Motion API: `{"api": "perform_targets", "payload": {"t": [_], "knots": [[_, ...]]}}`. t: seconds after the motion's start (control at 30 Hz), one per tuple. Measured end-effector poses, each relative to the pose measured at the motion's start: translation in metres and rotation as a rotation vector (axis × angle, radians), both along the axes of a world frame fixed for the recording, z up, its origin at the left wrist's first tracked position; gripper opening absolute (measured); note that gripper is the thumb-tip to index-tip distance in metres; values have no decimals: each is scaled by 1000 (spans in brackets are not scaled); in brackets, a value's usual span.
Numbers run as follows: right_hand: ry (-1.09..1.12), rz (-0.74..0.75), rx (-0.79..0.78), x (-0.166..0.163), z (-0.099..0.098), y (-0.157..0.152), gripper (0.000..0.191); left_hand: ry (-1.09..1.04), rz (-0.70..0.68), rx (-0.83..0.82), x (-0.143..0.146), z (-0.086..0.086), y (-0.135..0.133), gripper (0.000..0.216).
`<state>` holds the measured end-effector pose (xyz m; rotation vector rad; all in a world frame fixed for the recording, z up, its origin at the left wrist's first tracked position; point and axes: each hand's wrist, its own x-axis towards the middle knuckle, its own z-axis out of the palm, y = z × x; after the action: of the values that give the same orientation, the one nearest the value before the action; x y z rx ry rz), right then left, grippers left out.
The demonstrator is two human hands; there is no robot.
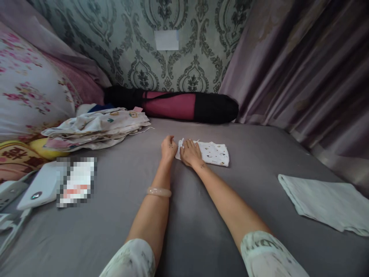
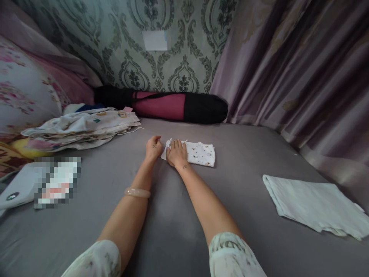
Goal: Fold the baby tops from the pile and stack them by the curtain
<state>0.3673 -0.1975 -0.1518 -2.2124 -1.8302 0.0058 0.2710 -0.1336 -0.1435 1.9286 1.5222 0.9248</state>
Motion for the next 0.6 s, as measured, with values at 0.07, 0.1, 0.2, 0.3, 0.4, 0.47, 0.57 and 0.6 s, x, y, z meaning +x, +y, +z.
{"api": "perform_targets", "payload": {"t": [0.07,0.1,0.2,0.3,0.4,0.47,0.57,0.6], "knots": [[-10,-7,8,-1,-5,0,55,-8,6,-13,0,0,-1,38],[-13,-8,11,-1,-6,0,55,-10,8,-18,0,0,-1,37],[-9,-7,-7,0,-7,0,56,-9,5,-22,1,-1,0,38],[7,0,-39,3,-3,1,56,-17,-2,-17,1,-3,2,38],[21,5,-39,3,2,2,56,-30,8,4,1,-5,3,39],[18,14,-13,0,6,3,57,-31,15,10,1,-4,3,40],[7,46,-14,-8,11,6,58,-29,21,-4,0,-3,2,42],[1,59,-29,-11,12,7,58,-29,22,-11,0,-2,2,43]]}}
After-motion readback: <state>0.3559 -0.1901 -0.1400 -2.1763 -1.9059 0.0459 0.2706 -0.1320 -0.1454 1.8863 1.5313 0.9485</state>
